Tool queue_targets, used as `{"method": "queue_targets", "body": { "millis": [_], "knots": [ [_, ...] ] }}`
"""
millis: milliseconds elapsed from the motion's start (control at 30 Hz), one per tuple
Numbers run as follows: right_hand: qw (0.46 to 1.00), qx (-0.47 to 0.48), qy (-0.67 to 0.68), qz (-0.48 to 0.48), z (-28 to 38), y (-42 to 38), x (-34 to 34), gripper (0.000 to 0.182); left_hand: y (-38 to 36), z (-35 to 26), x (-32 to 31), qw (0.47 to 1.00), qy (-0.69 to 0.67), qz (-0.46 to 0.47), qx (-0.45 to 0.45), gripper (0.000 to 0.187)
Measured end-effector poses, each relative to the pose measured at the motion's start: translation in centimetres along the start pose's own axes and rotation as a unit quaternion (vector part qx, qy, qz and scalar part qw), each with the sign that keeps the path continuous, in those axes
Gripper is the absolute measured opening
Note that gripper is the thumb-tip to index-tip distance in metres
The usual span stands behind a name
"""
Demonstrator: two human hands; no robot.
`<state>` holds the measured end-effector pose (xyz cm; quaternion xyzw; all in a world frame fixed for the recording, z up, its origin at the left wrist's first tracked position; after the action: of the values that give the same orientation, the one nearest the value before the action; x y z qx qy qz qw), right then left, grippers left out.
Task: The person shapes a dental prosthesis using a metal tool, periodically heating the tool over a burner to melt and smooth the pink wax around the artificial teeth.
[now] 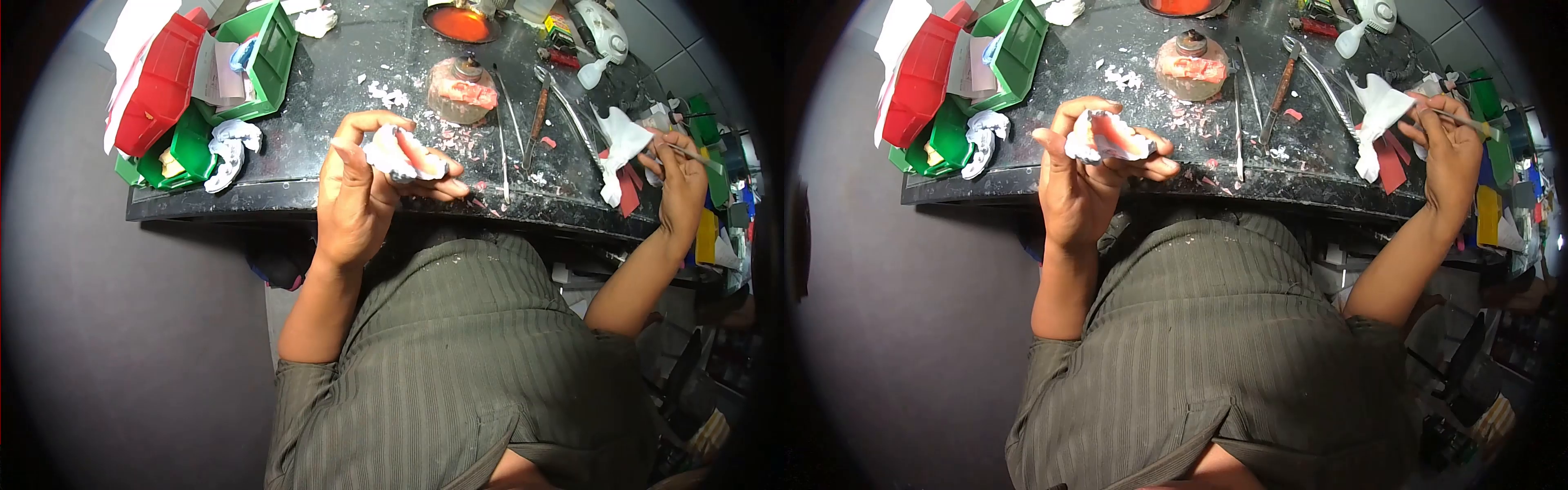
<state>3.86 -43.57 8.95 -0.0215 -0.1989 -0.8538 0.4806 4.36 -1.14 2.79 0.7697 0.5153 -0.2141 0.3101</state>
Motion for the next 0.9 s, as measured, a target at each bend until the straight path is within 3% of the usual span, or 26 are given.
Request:
{"method": "queue_targets", "body": {
  "millis": [200,267,333,367,433,467,533,600,733,800,867,900],
  "knots": [
    [0.993,0.037,-0.06,-0.092,1.9,-0.2,-0.4,0.032,0.1,0.2,0.3,0.998,0.053,0.0,-0.016,0.069],
    [0.985,0.056,-0.106,-0.125,2.6,-0.2,-0.1,0.036,0.2,0.0,0.1,0.999,0.045,0.002,-0.021,0.06],
    [0.92,0.225,-0.284,-0.152,3.6,-0.2,0.5,0.038,0.1,0.1,-0.1,0.999,0.047,-0.007,-0.019,0.061],
    [0.919,0.226,-0.284,-0.151,3.4,-0.1,1.0,0.038,0.1,0.1,-0.1,0.999,0.049,-0.017,-0.018,0.061],
    [0.968,0.149,-0.102,-0.172,2.2,0.1,2.3,0.04,0.1,0.3,0.0,0.999,0.04,-0.023,-0.013,0.061],
    [0.968,0.149,-0.102,-0.172,2.7,-0.4,1.9,0.04,0.1,0.4,0.1,0.999,0.031,-0.028,-0.005,0.061],
    [0.987,0.15,0.054,-0.027,4.6,-2.5,-1.5,0.038,0.2,0.4,0.5,0.999,0.045,-0.022,0.016,0.065],
    [0.96,0.167,0.163,0.157,6.3,-5.2,-5.4,0.033,0.4,0.6,0.6,0.997,0.06,-0.017,0.037,0.069],
    [0.91,0.194,0.205,0.305,8.9,-10.4,-12.6,0.026,0.4,0.5,0.3,0.996,0.068,-0.031,0.05,0.064],
    [0.917,0.09,0.23,0.312,9.5,-12.1,-15.0,0.019,0.4,0.4,0.2,0.993,0.104,-0.035,0.048,0.062],
    [0.892,0.289,0.088,0.335,10.8,-11.4,-16.2,0.013,0.2,0.4,0.0,0.99,0.122,-0.039,0.054,0.057],
    [0.892,0.288,0.087,0.337,10.6,-11.3,-16.9,0.013,0.1,0.6,-0.1,0.992,0.119,-0.048,0.023,0.047]
  ]
}}
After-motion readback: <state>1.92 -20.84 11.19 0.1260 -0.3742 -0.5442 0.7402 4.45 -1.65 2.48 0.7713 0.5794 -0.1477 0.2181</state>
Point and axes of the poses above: each hand's wrist, its own y-axis towards the middle knuckle, its own x-axis out of the back of the hand, z = x × y, the point moved 4 cm from there along y, towards the middle knuckle, and after that the axes turned 5 degrees about -z, right-handed, at the moved point
